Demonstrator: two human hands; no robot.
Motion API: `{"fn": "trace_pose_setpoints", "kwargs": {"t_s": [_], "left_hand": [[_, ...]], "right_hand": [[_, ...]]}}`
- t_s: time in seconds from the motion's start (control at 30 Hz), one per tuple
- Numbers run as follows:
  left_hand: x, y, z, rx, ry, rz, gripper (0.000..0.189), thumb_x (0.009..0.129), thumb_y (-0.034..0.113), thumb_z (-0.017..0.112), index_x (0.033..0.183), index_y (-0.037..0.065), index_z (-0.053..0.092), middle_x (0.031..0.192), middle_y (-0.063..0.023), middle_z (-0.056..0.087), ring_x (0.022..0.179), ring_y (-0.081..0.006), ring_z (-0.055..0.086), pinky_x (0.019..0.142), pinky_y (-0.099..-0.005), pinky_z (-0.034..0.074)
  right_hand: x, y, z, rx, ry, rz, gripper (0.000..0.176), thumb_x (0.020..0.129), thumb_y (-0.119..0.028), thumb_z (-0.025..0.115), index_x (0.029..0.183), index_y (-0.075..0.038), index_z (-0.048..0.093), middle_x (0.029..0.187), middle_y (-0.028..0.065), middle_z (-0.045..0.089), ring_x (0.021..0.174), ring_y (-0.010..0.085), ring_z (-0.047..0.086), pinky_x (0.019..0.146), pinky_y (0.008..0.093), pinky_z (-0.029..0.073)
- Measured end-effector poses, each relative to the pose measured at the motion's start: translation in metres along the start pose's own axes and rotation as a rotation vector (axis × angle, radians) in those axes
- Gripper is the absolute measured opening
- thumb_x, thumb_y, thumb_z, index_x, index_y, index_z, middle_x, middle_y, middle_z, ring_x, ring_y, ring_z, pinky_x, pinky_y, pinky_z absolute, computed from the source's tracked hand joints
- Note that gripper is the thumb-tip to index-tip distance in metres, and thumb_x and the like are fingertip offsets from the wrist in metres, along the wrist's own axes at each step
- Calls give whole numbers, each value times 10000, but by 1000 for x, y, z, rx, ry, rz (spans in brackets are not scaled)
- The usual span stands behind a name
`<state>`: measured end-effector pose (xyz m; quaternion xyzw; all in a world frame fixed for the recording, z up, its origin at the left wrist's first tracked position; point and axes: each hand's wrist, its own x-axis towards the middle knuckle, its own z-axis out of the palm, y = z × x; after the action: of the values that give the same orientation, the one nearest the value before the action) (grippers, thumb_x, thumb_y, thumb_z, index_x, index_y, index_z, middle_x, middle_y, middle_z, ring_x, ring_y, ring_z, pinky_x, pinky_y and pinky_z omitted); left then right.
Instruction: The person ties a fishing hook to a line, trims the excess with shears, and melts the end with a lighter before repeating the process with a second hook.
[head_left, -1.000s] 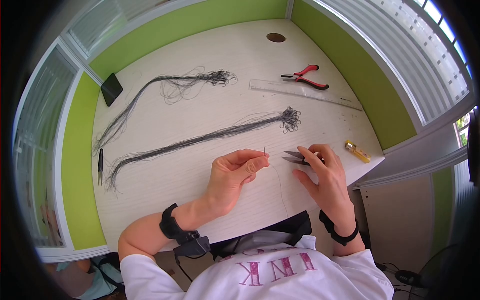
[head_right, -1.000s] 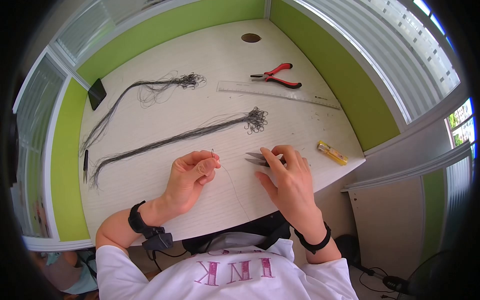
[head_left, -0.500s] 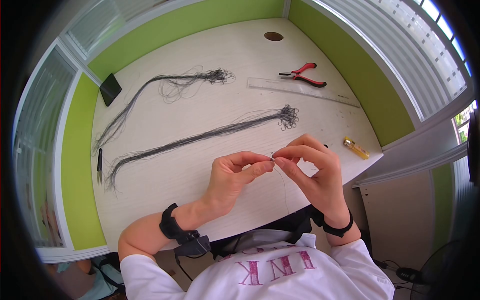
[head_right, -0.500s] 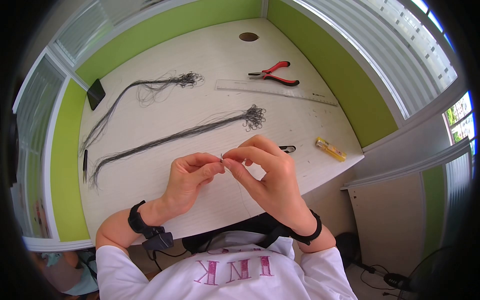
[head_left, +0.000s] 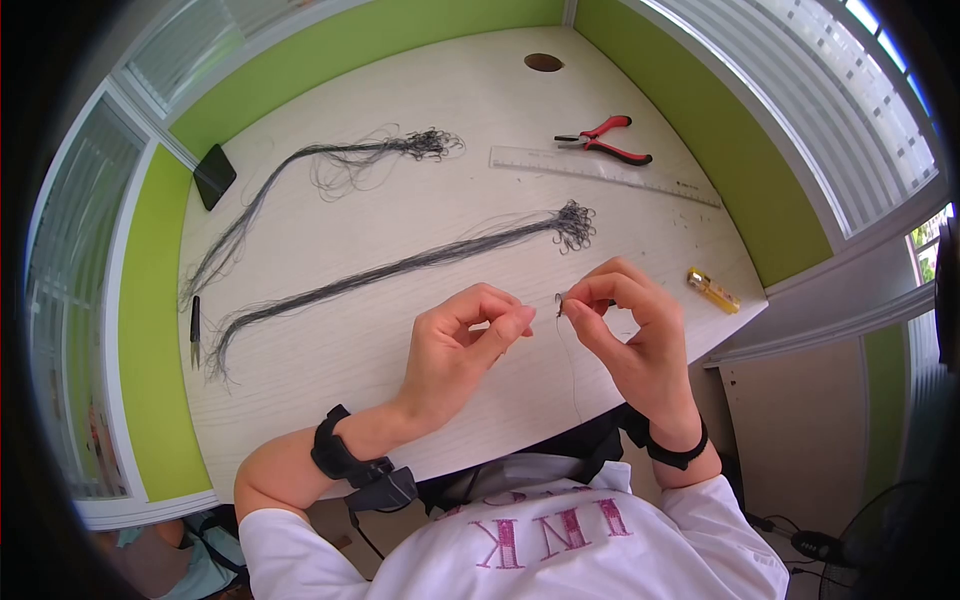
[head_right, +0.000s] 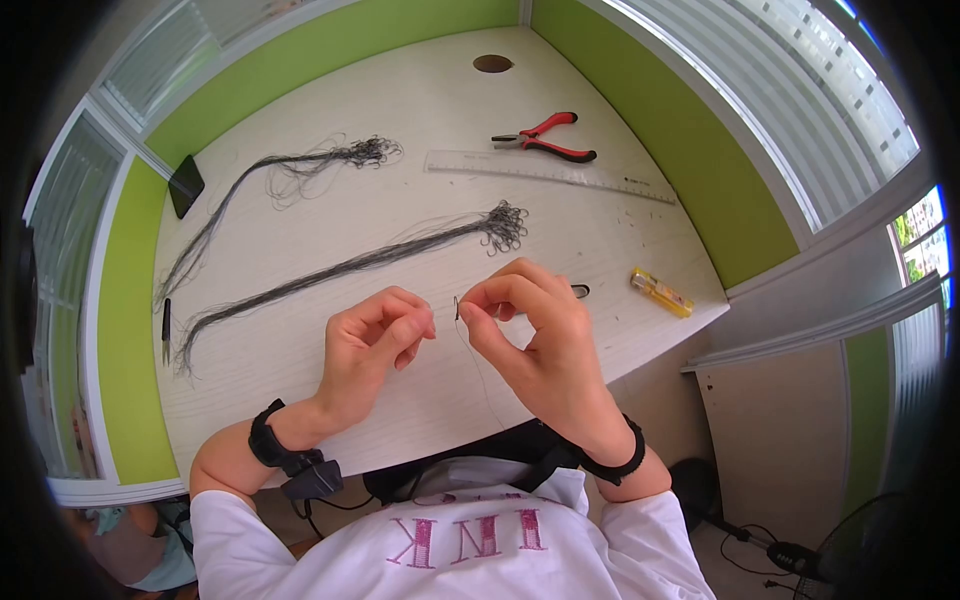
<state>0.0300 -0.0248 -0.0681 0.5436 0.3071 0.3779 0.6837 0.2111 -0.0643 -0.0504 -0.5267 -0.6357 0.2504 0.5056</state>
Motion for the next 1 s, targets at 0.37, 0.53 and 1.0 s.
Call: {"fn": "trace_pose_setpoints", "kwargs": {"t_s": [0.37,0.53,1.0], "left_hand": [[-3,-5,1,111,22,22,46,862,71,635,895,42,648,843,27,605,782,-21,530,542,-164,420],[-3,1,2,93,64,2,28,858,62,636,879,46,643,856,18,603,777,-26,522,571,-168,437],[-3,-1,2,78,80,36,45,831,-15,630,869,7,641,921,-54,584,816,-78,517,591,-194,400]], "right_hand": [[-2,-1,6,-93,-75,-85,75,756,-59,697,790,-55,631,730,9,576,658,150,511,660,285,347],[-2,3,2,-113,-28,-61,74,759,-59,697,803,-52,639,733,14,582,663,150,515,664,282,356],[-3,5,-1,-123,-38,-68,108,742,-87,716,813,-74,637,736,4,570,661,147,507,661,280,345]]}}
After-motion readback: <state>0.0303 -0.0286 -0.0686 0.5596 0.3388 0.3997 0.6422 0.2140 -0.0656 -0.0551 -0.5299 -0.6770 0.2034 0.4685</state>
